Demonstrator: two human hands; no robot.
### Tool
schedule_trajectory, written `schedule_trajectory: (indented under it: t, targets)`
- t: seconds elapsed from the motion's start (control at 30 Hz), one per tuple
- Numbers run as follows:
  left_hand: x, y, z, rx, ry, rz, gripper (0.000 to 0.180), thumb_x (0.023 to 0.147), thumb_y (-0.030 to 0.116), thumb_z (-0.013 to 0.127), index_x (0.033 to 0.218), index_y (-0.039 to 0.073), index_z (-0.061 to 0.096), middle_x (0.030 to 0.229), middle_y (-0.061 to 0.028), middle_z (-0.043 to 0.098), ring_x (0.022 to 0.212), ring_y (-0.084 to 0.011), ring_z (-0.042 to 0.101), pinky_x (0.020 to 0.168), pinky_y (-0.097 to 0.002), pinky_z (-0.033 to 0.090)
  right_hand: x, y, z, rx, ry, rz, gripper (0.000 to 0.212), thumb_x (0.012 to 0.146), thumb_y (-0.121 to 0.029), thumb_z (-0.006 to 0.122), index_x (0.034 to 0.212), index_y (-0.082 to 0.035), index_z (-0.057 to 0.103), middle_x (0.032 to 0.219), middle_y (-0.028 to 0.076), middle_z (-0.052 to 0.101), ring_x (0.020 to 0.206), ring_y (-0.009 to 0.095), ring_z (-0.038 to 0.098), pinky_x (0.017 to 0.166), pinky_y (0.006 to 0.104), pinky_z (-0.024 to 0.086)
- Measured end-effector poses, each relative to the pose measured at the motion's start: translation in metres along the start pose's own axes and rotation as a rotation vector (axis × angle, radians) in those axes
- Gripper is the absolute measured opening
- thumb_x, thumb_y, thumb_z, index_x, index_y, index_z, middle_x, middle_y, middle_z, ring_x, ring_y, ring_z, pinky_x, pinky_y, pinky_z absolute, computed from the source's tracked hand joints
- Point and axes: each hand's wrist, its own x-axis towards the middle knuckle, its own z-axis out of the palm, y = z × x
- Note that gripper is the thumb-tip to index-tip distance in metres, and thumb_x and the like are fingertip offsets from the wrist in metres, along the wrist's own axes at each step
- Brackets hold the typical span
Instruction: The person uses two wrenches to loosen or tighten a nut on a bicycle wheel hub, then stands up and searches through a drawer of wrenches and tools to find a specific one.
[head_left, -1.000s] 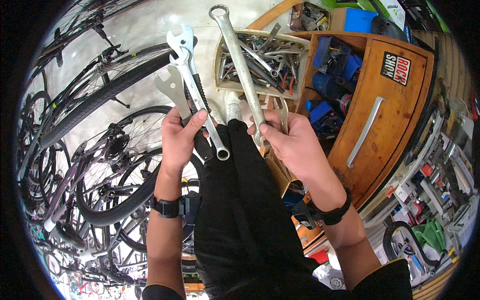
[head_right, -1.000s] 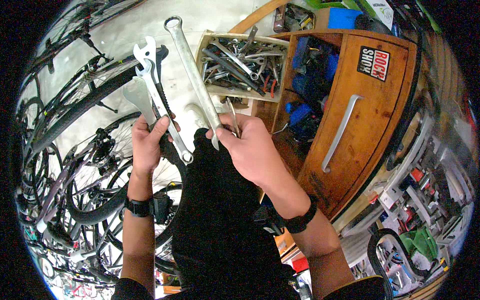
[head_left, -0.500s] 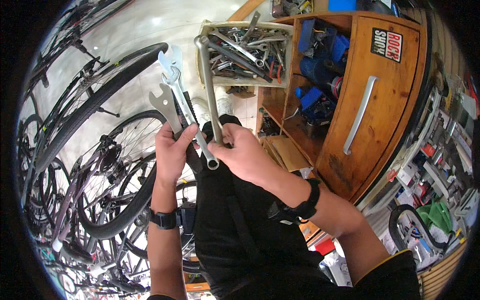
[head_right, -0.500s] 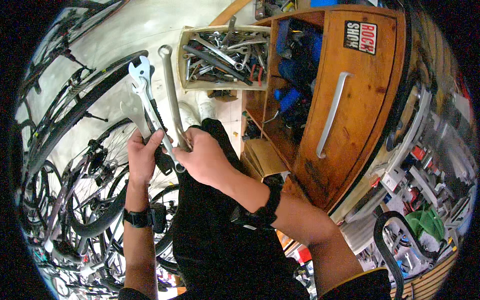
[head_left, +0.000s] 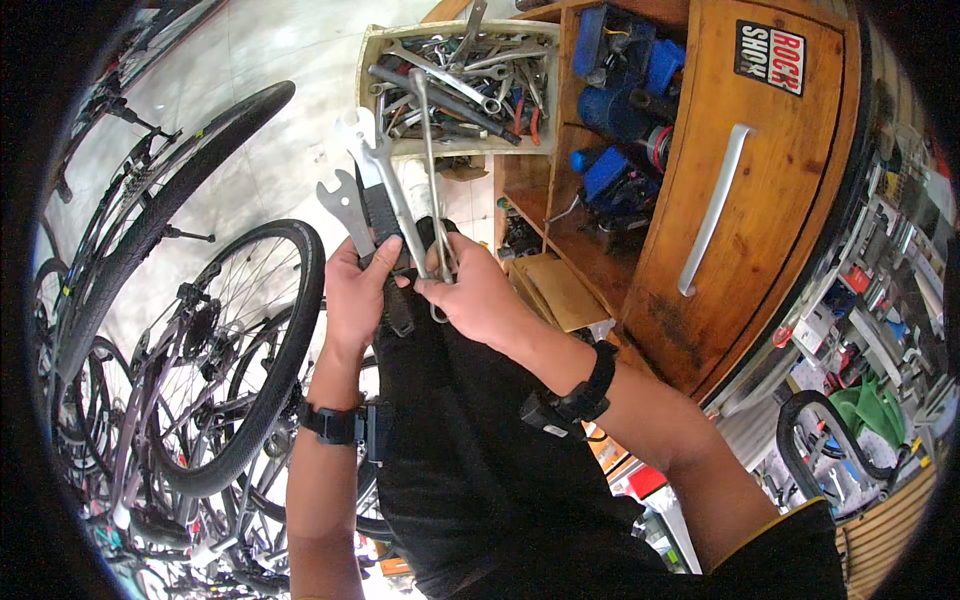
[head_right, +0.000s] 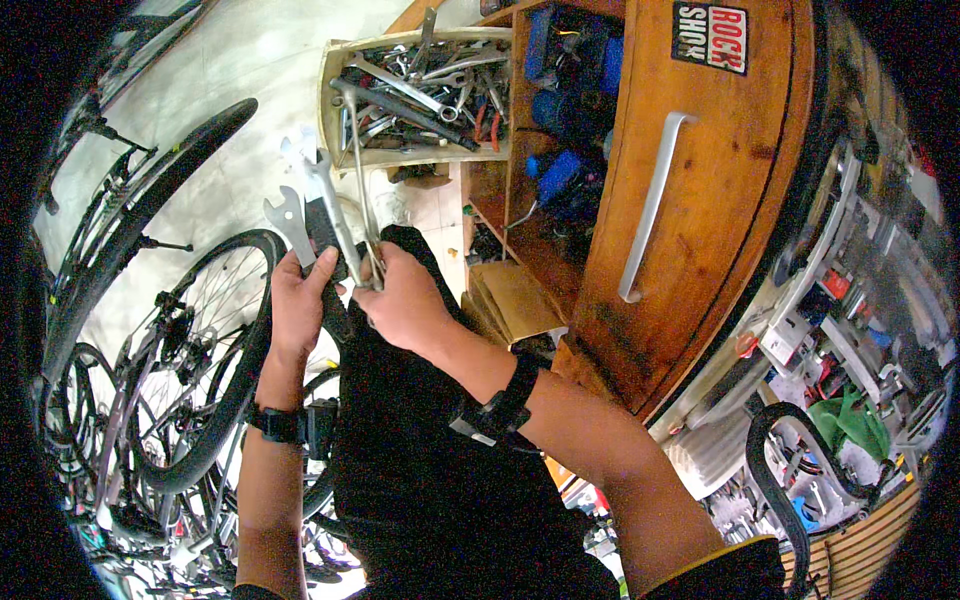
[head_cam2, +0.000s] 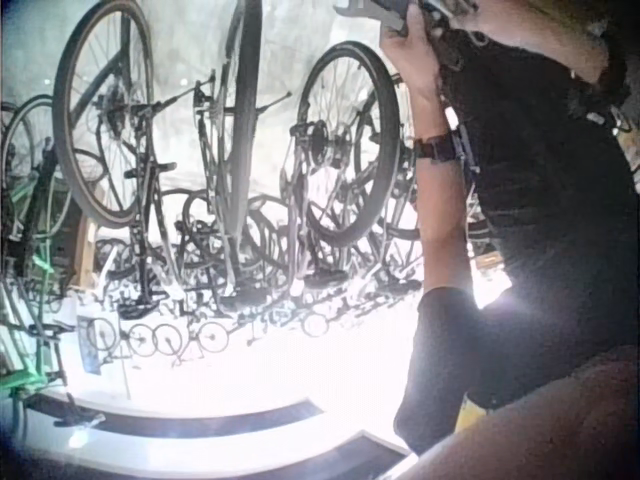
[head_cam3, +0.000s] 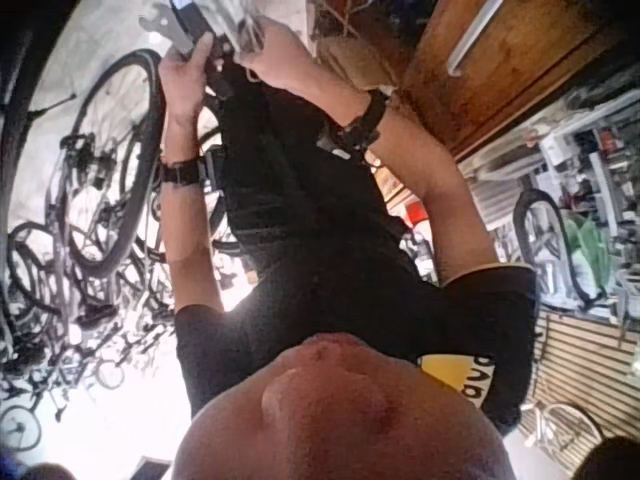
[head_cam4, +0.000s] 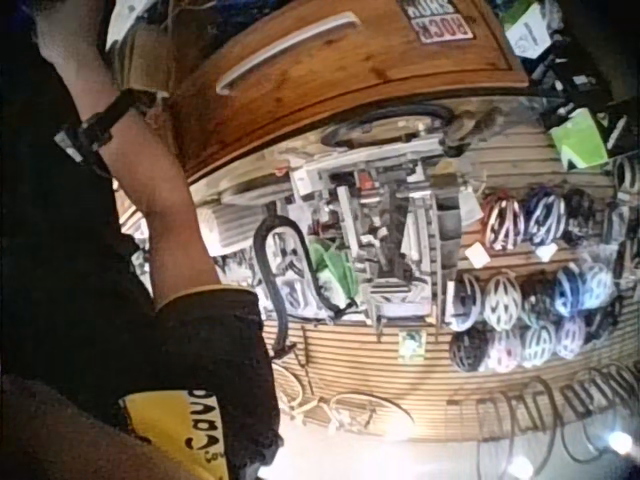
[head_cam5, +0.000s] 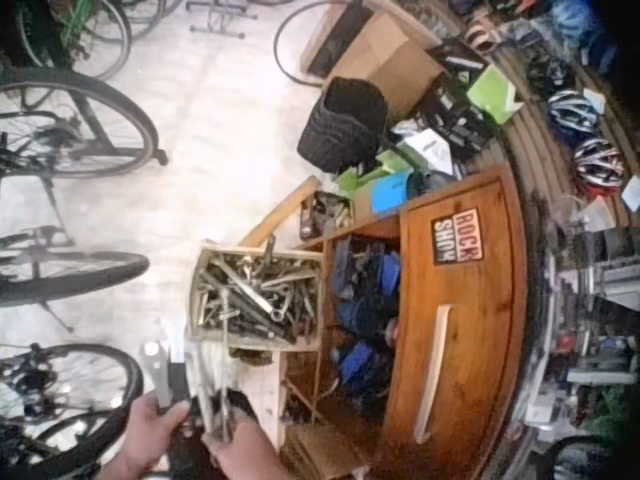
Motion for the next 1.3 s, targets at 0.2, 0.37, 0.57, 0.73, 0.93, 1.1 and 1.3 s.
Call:
schedule_trajectory:
  t: [0.2,0.37,0.57,0.73,0.93,1.1,1.3]
  targets:
    - [-0.004,-0.011,-0.038,0.108,0.088,-0.083,0.018,0.091,0.013,0.063,0.099,-0.002,0.059,0.085,-0.0061,0.066,0.071,-0.0128,0.066,0.054,-0.0211,0.049,0.046,0.021,-0.031,0.003,0.201,0.070,0.019,0.076,-0.003,0.071,0.087,-0.002,0.056,0.074,0.007,0.060,0.067,0.015,0.057,0.063,0.0301,0.046]
    - [-0.023,-0.020,-0.062,0.129,0.102,-0.135,0.015,0.091,0.010,0.062,0.098,-0.003,0.059,0.081,-0.0054,0.065,0.067,-0.0109,0.063,0.053,-0.0216,0.046,0.113,0.033,-0.071,0.161,0.335,0.222,0.020,0.075,0.000,0.071,0.090,0.000,0.057,0.074,0.010,0.060,0.057,0.018,0.057,0.044,0.0299,0.042]
    - [-0.029,-0.030,-0.075,0.098,0.144,-0.194,0.012,0.091,0.009,0.062,0.095,-0.001,0.059,0.078,-0.0046,0.064,0.067,-0.0103,0.062,0.055,-0.0215,0.046,0.186,0.054,-0.108,0.166,0.432,0.292,0.022,0.080,-0.006,0.070,0.093,-0.003,0.053,0.075,0.006,0.052,0.053,0.015,0.042,0.042,0.0311,0.031]
    - [-0.014,-0.049,-0.080,0.097,0.128,-0.256,0.016,0.090,0.010,0.064,0.098,-0.002,0.059,0.082,-0.0048,0.065,0.073,-0.0118,0.065,0.056,-0.0209,0.049,0.241,0.084,-0.137,0.065,0.478,0.239,0.013,0.085,-0.007,0.067,0.091,-0.003,0.056,0.073,0.006,0.055,0.049,0.015,0.041,0.042,0.0289,0.030]
    - [-0.008,-0.057,-0.074,0.071,0.115,-0.272,0.017,0.089,0.011,0.065,0.099,-0.002,0.059,0.082,-0.0045,0.065,0.073,-0.0120,0.066,0.056,-0.0204,0.049,0.277,0.090,-0.164,-0.506,0.429,0.463,0.028,0.085,-0.020,0.071,0.077,0.001,0.054,0.064,0.006,0.049,0.046,0.015,0.039,0.041,0.0334,0.031]
    - [-0.009,-0.044,-0.075,0.107,0.108,-0.297,0.012,0.089,0.005,0.063,0.099,-0.001,0.060,0.082,-0.0045,0.065,0.072,-0.0110,0.065,0.057,-0.0212,0.048,0.253,0.109,-0.138,-0.936,0.785,-0.089,0.026,0.078,-0.009,0.066,0.102,0.001,0.060,0.081,0.021,0.061,0.081,0.045,0.060,0.074,0.0511,0.049]
    - [0.002,-0.039,-0.076,0.079,0.188,-0.294,0.009,0.089,0.003,0.061,0.096,-0.001,0.060,0.079,-0.0061,0.066,0.067,-0.0094,0.060,0.058,-0.0211,0.046,0.292,0.104,-0.059,-1.142,0.224,-0.341,0.021,0.081,-0.022,0.065,0.089,-0.002,0.065,0.094,0.020,0.063,0.087,0.038,0.062,0.078,0.0455,0.051]
